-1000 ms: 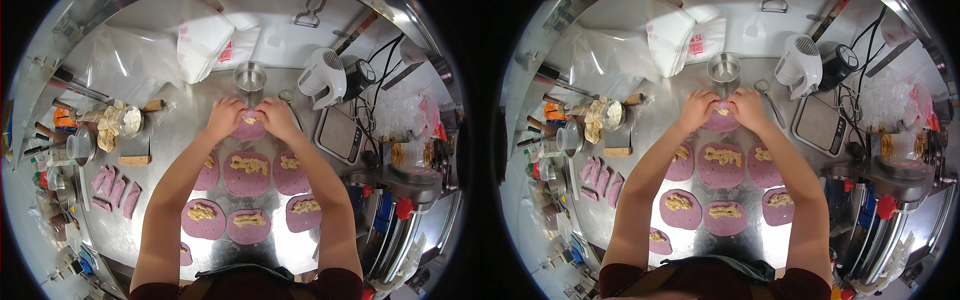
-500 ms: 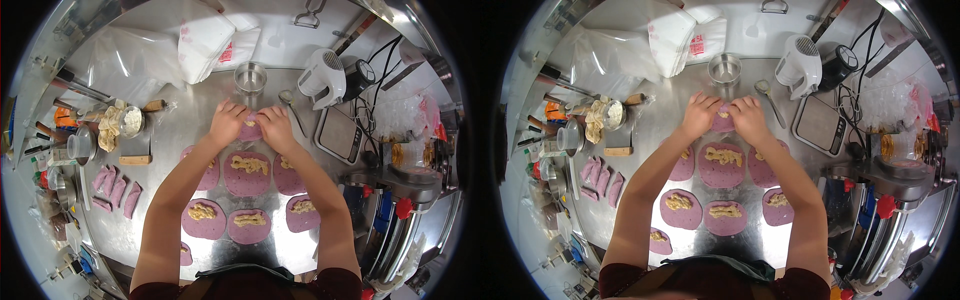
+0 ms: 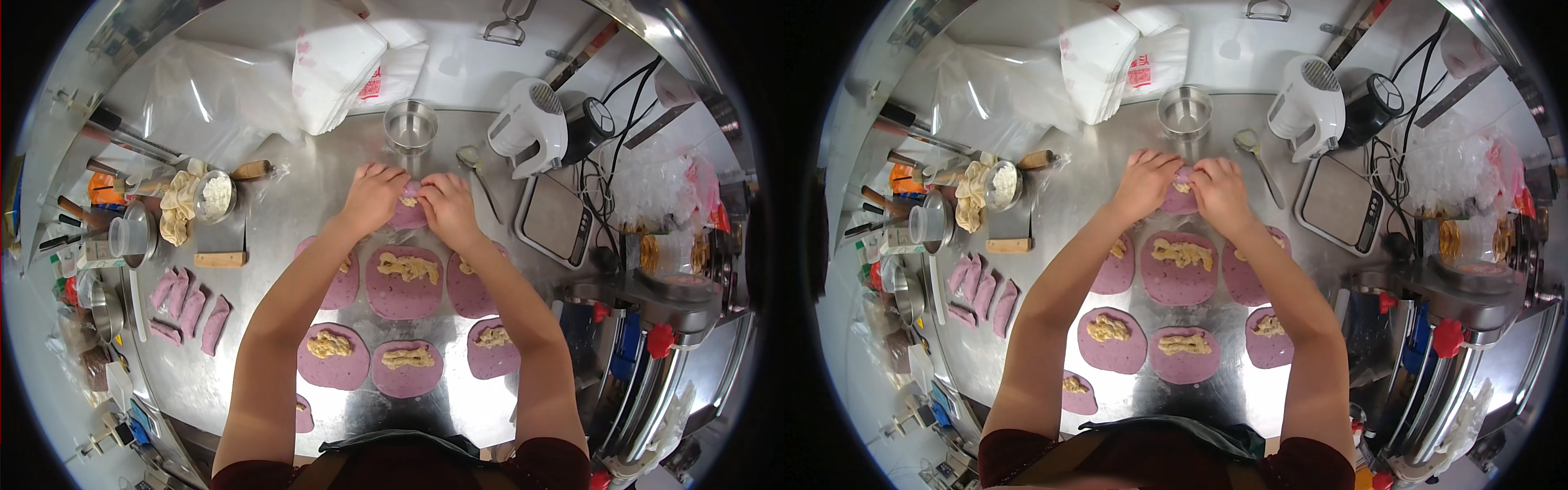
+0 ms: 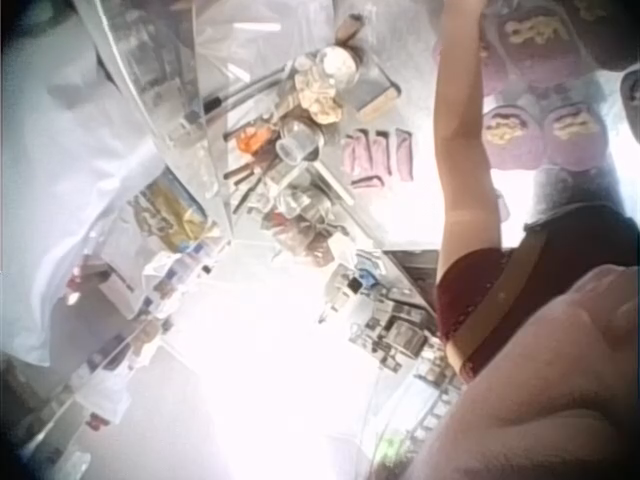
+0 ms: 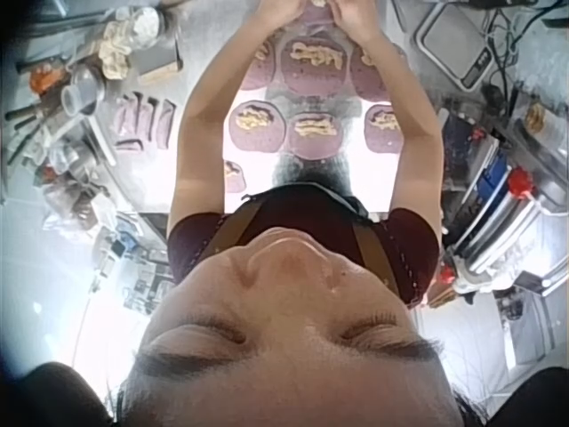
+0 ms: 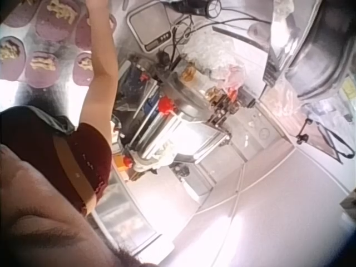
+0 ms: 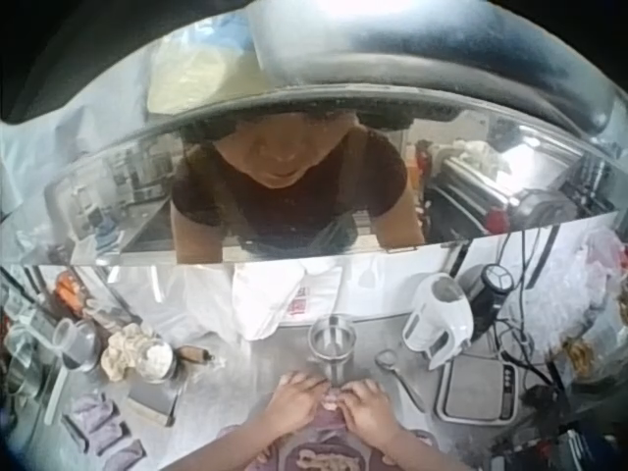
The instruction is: Filling and rolling purple dough into pastry shapes on a metal workbench.
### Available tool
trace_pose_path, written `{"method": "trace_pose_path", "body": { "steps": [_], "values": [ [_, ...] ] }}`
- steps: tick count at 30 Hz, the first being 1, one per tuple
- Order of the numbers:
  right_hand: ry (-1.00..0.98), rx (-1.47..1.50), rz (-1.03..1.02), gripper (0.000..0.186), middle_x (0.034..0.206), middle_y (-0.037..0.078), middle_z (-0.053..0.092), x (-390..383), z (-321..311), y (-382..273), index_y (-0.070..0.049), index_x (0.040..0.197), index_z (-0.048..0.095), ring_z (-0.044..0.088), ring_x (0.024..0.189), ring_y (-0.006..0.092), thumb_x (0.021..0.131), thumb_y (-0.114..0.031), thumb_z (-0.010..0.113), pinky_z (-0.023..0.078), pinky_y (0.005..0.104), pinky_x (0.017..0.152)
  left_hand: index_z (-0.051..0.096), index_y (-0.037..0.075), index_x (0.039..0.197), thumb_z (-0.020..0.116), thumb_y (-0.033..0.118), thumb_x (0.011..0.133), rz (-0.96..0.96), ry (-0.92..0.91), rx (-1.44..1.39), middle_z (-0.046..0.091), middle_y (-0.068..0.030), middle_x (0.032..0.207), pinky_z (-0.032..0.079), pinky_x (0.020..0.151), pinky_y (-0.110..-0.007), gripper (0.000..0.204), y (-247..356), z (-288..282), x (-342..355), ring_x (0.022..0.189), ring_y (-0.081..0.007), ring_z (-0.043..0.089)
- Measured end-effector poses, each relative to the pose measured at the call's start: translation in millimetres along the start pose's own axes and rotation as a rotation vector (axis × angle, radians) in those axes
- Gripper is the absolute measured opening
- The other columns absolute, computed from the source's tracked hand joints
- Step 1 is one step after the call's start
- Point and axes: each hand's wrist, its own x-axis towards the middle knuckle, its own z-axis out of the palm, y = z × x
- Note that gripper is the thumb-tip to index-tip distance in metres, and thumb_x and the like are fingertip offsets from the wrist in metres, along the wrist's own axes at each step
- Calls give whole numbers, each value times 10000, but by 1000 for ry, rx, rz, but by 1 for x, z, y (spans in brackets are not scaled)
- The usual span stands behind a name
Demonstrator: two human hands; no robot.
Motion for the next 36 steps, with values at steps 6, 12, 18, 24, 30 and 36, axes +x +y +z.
{"method": "trace_pose_path", "body": {
  "steps": [6, 12, 18, 24, 30, 36],
  "values": [
    [18, -78, -116, 95, 969, 57, 575, -3, -4, -1, -50, 822, 602, 536, 901, 253, 735, -73, 634, 399, 382, 794, 637, 73, 1040, 557, 87, 747, 65, 73, 39, 624, -39, 1020, 342, 969, -429, 305, 2, 3, -9, 981, -219, 539],
    [-9, 30, 85, 153, 971, 59, 596, 1, 4, 4, -56, 899, 621, 534, 926, 264, 751, -95, 623, 399, 383, 808, 639, 73, 1037, 570, 84, 752, 99, 104, 43, 618, -38, 1045, 334, 977, -441, 293, 3, 1, -12, 997, -210, 535],
    [-82, -7, 91, 192, 933, 42, 610, 1, 6, 6, -73, 950, 634, 533, 927, 255, 764, -116, 617, 396, 382, 810, 592, 55, 1116, 616, 138, 762, 37, 3, -3, 583, -63, 1134, 313, 990, -474, 365, -1, -6, -7, 1065, -228, 506],
    [-85, 17, 106, 189, 898, 42, 604, 3, 10, 12, -74, 939, 632, 535, 890, 258, 756, -120, 620, 399, 389, 785, 513, 69, 1218, 739, 248, 634, 17, 14, -29, 495, -100, 1243, 253, 1035, -500, 651, 9, -9, -11, 1184, -264, 433],
    [-162, 57, 178, 170, 850, 50, 607, 10, 13, 22, -91, 899, 662, 543, 862, 261, 761, -180, 618, 407, 397, 783, 484, 47, 1232, 761, 270, 591, -104, 169, -31, 481, -125, 1246, 222, 1040, -520, 733, 24, 7, -9, 1196, -289, 424],
    [-192, 60, 190, 178, 855, 48, 612, 12, 10, 21, -93, 912, 663, 545, 877, 261, 766, -184, 616, 404, 403, 786, 462, 40, 1253, 764, 279, 579, -212, 220, 21, 484, -127, 1241, 223, 1037, -517, 776, 22, 20, -7, 1194, -287, 426]
  ]
}}
